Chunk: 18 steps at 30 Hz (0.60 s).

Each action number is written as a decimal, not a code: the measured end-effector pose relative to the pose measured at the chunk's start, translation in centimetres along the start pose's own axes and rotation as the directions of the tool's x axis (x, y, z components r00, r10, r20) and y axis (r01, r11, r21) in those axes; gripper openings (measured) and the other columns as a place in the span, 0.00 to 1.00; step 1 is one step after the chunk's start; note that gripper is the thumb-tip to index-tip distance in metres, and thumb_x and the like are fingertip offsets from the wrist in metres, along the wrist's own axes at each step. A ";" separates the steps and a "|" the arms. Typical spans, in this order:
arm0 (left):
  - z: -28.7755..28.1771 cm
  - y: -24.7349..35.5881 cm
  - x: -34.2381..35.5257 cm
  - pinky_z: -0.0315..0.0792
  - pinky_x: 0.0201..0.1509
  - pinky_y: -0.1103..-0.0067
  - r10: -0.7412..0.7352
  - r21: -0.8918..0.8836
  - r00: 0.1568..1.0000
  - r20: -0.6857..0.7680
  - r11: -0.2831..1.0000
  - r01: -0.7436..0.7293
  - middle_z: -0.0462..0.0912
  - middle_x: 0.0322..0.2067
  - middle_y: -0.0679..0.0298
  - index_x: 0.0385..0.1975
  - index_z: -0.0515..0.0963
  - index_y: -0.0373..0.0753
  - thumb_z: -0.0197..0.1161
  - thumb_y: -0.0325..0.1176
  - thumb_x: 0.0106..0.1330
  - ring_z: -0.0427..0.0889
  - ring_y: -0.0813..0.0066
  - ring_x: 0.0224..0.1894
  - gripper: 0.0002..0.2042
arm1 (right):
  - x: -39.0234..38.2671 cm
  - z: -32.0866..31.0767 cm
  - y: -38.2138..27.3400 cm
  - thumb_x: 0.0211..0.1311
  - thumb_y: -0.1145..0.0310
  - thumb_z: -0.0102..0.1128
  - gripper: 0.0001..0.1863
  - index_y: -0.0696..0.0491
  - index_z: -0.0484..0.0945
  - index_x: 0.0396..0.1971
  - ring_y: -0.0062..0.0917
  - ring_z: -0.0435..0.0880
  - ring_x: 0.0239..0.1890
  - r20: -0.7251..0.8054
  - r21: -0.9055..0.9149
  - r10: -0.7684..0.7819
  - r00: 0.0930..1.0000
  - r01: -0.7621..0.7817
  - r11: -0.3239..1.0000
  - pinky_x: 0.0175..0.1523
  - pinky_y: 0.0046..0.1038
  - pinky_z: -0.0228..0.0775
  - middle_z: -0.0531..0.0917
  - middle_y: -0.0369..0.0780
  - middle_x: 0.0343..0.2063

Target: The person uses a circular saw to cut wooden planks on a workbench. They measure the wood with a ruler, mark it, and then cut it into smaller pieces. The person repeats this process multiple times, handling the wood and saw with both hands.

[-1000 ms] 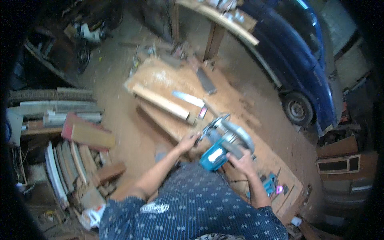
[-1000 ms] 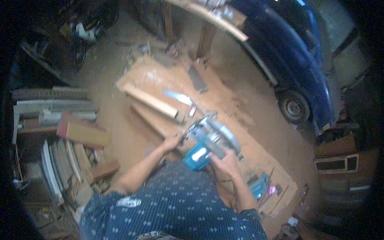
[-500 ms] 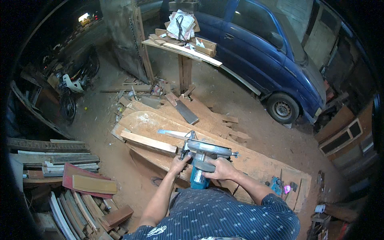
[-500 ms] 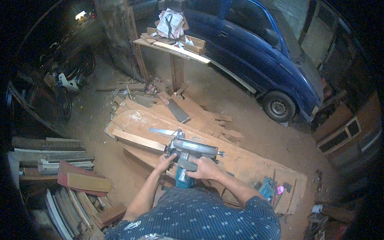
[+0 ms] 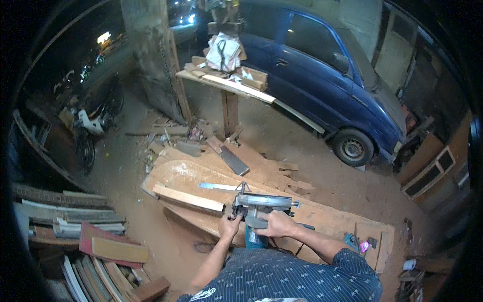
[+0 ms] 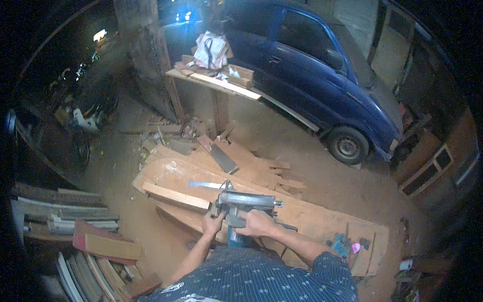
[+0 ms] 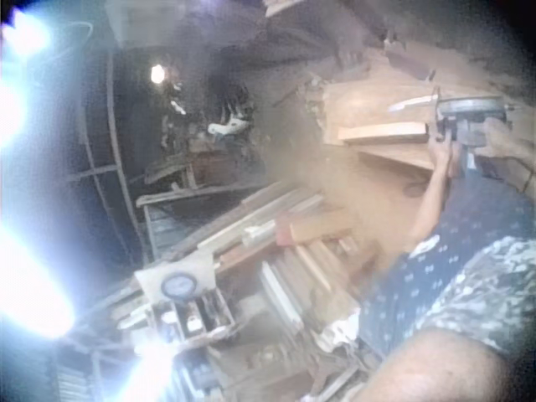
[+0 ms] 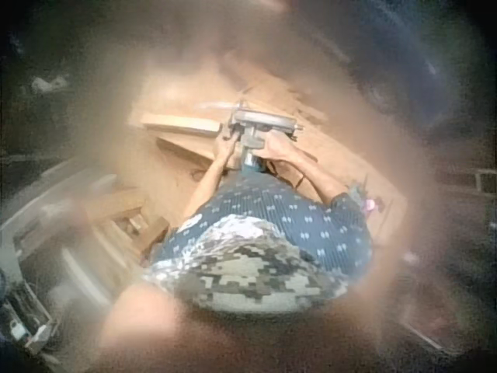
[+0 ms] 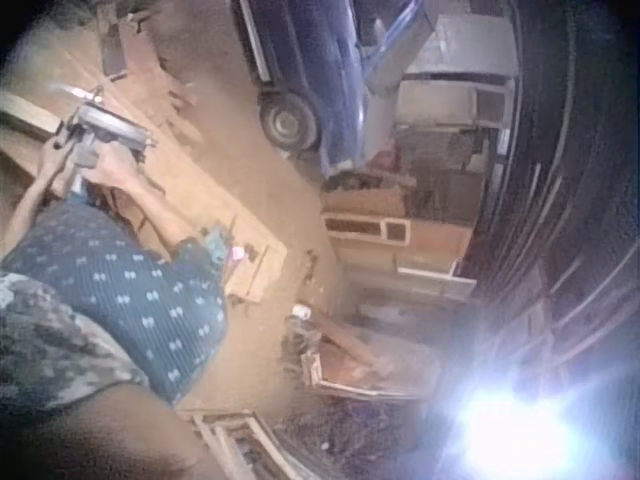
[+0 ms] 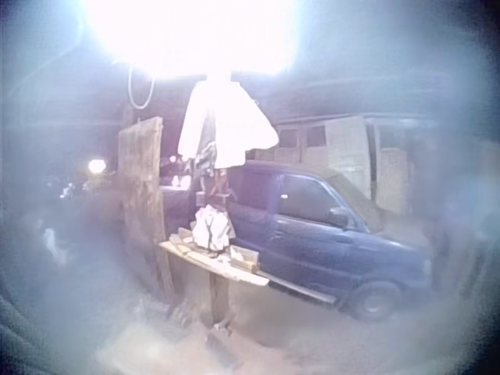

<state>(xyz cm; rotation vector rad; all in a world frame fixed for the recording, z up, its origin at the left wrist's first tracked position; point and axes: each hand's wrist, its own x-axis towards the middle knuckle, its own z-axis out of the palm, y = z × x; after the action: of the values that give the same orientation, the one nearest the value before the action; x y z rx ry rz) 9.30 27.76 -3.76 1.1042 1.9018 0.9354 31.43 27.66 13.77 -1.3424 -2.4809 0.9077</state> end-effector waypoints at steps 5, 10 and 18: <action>0.5 0.1 -1.2 0.74 0.43 0.58 0.110 0.101 0.993 -0.035 0.989 -0.107 0.81 0.32 0.47 0.31 0.79 0.31 0.71 0.47 0.57 0.81 0.45 0.39 0.21 | -0.2 0.3 -0.3 0.55 0.44 0.71 0.26 0.51 0.86 0.43 0.49 0.87 0.29 -0.028 0.034 -0.009 1.000 0.010 0.999 0.39 0.45 0.80 0.86 0.54 0.25; 1.6 -1.3 -0.4 0.74 0.49 0.58 0.200 0.214 0.977 -0.079 0.960 -0.179 0.79 0.40 0.43 0.39 0.76 0.30 0.69 0.45 0.59 0.79 0.44 0.45 0.22 | 0.4 0.5 -0.2 0.53 0.43 0.70 0.30 0.49 0.84 0.49 0.53 0.86 0.33 0.001 0.051 0.029 1.000 -0.029 0.998 0.41 0.49 0.78 0.85 0.56 0.27; 3.6 -6.5 1.9 0.78 0.47 0.68 -0.118 -0.260 0.992 0.053 0.957 0.128 0.84 0.44 0.47 0.48 0.77 0.26 0.79 0.45 0.50 0.85 0.60 0.43 0.32 | 0.3 1.9 0.9 0.55 0.45 0.71 0.28 0.58 0.87 0.40 0.47 0.88 0.35 -0.017 0.199 0.141 0.990 -0.135 0.971 0.42 0.41 0.78 0.87 0.55 0.30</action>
<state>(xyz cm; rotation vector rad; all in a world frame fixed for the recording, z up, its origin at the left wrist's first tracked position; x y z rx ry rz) 9.28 27.87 -11.41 0.8315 1.7347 1.0541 31.07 27.45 11.75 -1.4625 -2.2281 1.1210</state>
